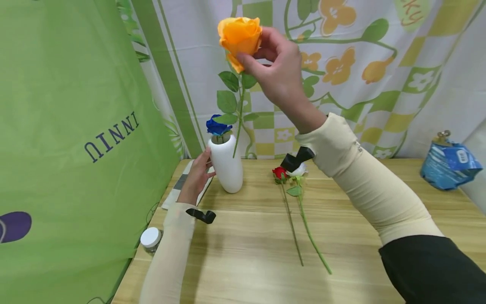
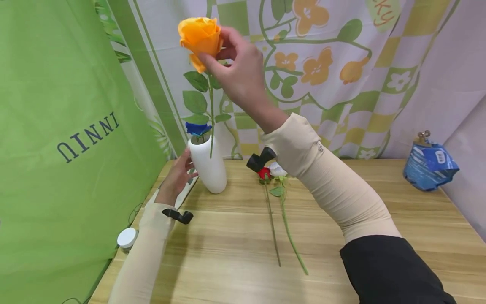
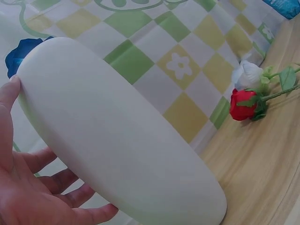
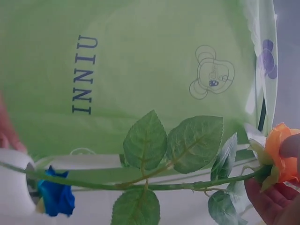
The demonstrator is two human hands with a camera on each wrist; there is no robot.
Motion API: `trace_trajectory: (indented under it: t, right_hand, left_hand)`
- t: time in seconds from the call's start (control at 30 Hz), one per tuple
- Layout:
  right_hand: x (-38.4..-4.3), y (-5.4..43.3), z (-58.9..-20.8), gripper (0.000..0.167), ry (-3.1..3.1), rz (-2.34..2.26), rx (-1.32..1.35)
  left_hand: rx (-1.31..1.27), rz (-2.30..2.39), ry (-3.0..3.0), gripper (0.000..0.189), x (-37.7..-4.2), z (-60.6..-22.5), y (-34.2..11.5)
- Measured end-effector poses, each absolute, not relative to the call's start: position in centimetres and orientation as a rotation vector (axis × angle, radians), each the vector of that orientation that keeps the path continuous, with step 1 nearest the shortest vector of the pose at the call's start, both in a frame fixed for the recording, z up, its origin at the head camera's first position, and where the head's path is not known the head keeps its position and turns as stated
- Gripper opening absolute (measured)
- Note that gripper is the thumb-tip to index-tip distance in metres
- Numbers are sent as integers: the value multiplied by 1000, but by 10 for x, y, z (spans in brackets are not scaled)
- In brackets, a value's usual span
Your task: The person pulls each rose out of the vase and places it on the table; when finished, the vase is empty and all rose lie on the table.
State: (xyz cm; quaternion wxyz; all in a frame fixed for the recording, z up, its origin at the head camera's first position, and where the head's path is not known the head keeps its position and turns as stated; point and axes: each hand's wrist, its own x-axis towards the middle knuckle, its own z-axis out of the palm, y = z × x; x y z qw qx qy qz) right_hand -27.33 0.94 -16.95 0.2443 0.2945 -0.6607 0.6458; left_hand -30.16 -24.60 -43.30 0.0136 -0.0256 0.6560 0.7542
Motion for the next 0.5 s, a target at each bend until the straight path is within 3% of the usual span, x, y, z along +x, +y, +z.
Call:
trace_trajectory:
  t: [0.5]
  right_hand:
    - [-307,70,-232,41,-2263,1756,492]
  left_hand:
    - [-113,2353,2025,61,-303,-433,-246]
